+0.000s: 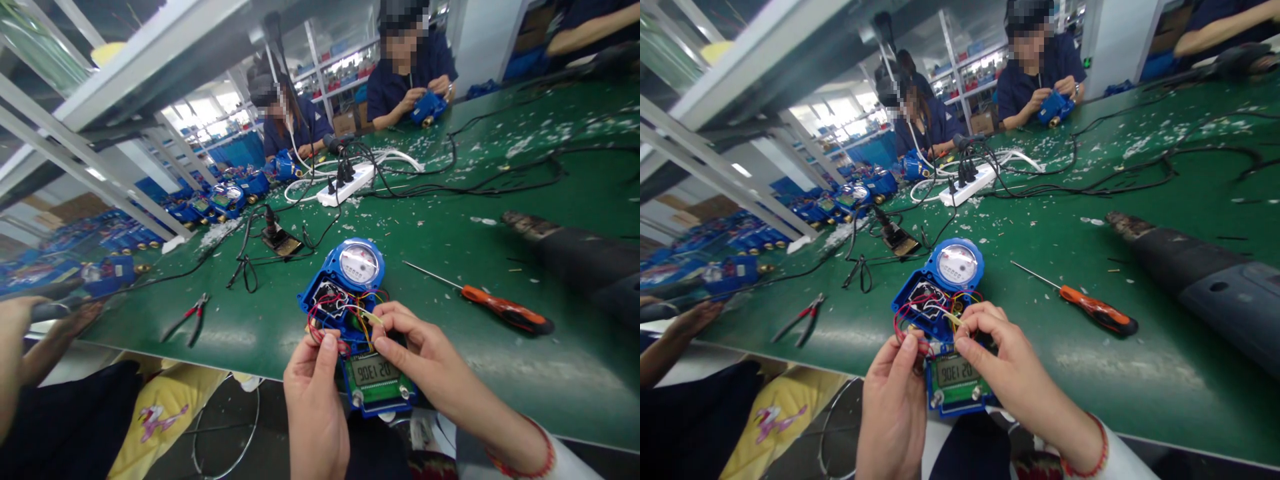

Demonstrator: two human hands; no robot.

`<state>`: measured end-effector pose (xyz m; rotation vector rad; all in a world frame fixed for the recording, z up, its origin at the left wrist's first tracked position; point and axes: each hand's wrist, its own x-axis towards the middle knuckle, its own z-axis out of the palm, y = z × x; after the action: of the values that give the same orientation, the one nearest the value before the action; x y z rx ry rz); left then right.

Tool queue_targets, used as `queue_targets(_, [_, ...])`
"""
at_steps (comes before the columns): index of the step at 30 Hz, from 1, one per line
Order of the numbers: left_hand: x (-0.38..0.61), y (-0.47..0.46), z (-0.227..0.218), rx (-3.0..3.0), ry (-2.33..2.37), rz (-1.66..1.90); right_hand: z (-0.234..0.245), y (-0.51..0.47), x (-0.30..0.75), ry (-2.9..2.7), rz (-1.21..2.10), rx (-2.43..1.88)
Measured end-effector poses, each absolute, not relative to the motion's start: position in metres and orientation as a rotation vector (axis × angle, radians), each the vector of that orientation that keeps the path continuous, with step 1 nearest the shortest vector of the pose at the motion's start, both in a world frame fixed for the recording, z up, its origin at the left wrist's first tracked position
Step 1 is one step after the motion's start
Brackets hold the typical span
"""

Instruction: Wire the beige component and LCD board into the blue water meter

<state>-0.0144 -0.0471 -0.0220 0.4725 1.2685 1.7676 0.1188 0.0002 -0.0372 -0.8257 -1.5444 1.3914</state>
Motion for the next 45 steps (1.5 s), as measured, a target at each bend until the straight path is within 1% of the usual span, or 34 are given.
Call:
queue_targets(8, [-0.018, -0.047, -0.023, 0.522, 1.297, 1.698, -0.04, 0.001, 0.117, -1.499, 1.394, -0.803])
queue_targets(12, [-0.023, -0.05, -0.026, 0.652, 1.397, 1.713, -0.04, 0.001, 0.116, -1.49, 1.408, -0.801])
queue_targets(19, [-0.034, -0.051, -0.023, 1.272, 1.922, 1.68, -0.036, 0.001, 0.115, -1.503, 1.39, -0.859])
queue_targets(23, [-0.041, -0.047, -0.012, 1.662, 1.962, 1.718, -0.036, 0.0, 0.115, -1.478, 1.351, -0.895])
queue_targets(25, [-0.047, -0.044, -0.004, 1.946, 1.904, 1.607, -0.037, -0.001, 0.115, -1.473, 1.343, -0.905])
queue_targets(29, [-0.054, -0.037, 0.011, 2.503, 1.797, 1.2, -0.036, -0.001, 0.115, -1.48, 1.324, -0.895])
queue_targets(32, [-0.054, -0.031, 0.018, 2.739, 1.727, 0.982, -0.034, -0.001, 0.115, -1.5, 1.3, -0.892])
queue_targets(35, [-0.053, -0.03, 0.019, 2.799, 1.666, 0.908, -0.034, -0.003, 0.115, -1.52, 1.299, -0.89])
queue_targets(38, [-0.055, -0.037, 0.016, 2.79, 1.709, 0.939, -0.039, -0.005, 0.116, -1.508, 1.258, -0.88])
queue_targets(42, [-0.062, -0.043, 0.008, 2.704, 1.831, 1.056, -0.048, -0.015, 0.12, -1.458, 1.082, -0.956])
queue_targets(45, [-0.067, -0.043, 0.005, 2.643, 1.831, 1.118, -0.052, -0.029, 0.122, -1.49, 0.971, -0.985])
